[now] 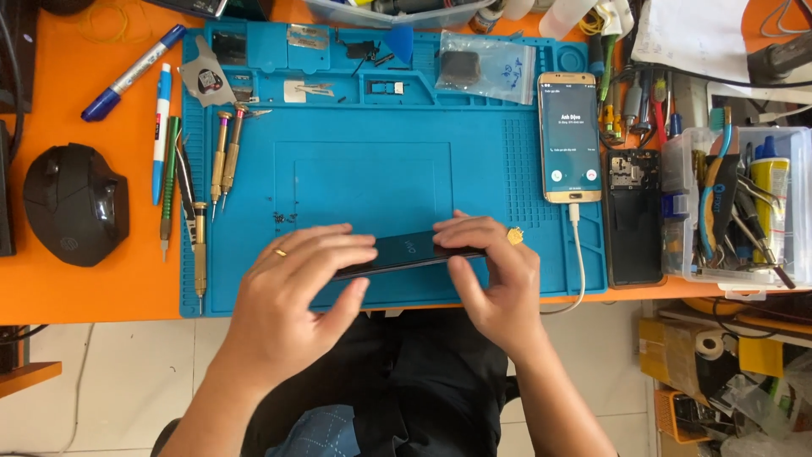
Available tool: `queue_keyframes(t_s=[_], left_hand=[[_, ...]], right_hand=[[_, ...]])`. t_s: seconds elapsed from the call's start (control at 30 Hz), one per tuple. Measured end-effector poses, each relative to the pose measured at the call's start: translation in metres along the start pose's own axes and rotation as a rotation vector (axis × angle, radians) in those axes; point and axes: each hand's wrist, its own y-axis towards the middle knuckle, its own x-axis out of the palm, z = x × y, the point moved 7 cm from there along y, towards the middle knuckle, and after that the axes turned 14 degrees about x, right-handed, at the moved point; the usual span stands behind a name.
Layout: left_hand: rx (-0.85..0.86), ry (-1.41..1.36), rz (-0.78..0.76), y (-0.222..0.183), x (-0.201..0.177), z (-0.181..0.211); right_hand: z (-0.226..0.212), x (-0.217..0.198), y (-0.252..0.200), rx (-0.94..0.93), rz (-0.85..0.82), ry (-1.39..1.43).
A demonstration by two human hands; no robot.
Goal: Disassembling a smartphone by removing internal screws and prying the casing apart on a repair bench.
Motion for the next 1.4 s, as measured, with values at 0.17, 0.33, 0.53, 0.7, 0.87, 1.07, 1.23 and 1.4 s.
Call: queue_keyframes(t_s=[0.17,0.33,0.53,0.7,0.87,1.07,1.23,1.4], left_hand=[[0.127,0.162,0.070,0.013,0.016,0.019],[0.102,0.154,0.084,0.016,0.023,0.020],[0.112,0.121,0.109,0.018,0.026,0.018],[0.095,0.165,0.089,0.019,0.025,0.019],[0.145,0.278,0.073,0.030,0.021,0.030],[0.227,0.450,-0.027,0.047,0.046,0.050],[0.256,0.404,-0.009,0.056,0.061,0.052],[0.249,0.409,0.045,0.058,0.062,0.054]], right_hand=[[-0.009,0.008,-0.001,-0.130,0.019,-0.141],[-0.014,0.009,-0.001,-0.132,0.033,-0.138],[-0.005,0.005,-0.001,-0.038,0.050,-0.094],[0.018,-0.015,-0.005,0.087,-0.107,0.246],[0.020,-0.026,-0.001,0.100,-0.138,0.146],[0.026,-0.027,-0.003,0.094,-0.120,0.181],[0.030,-0.029,-0.004,0.120,-0.105,0.233],[0.029,-0.027,-0.004,0.111,-0.097,0.228]])
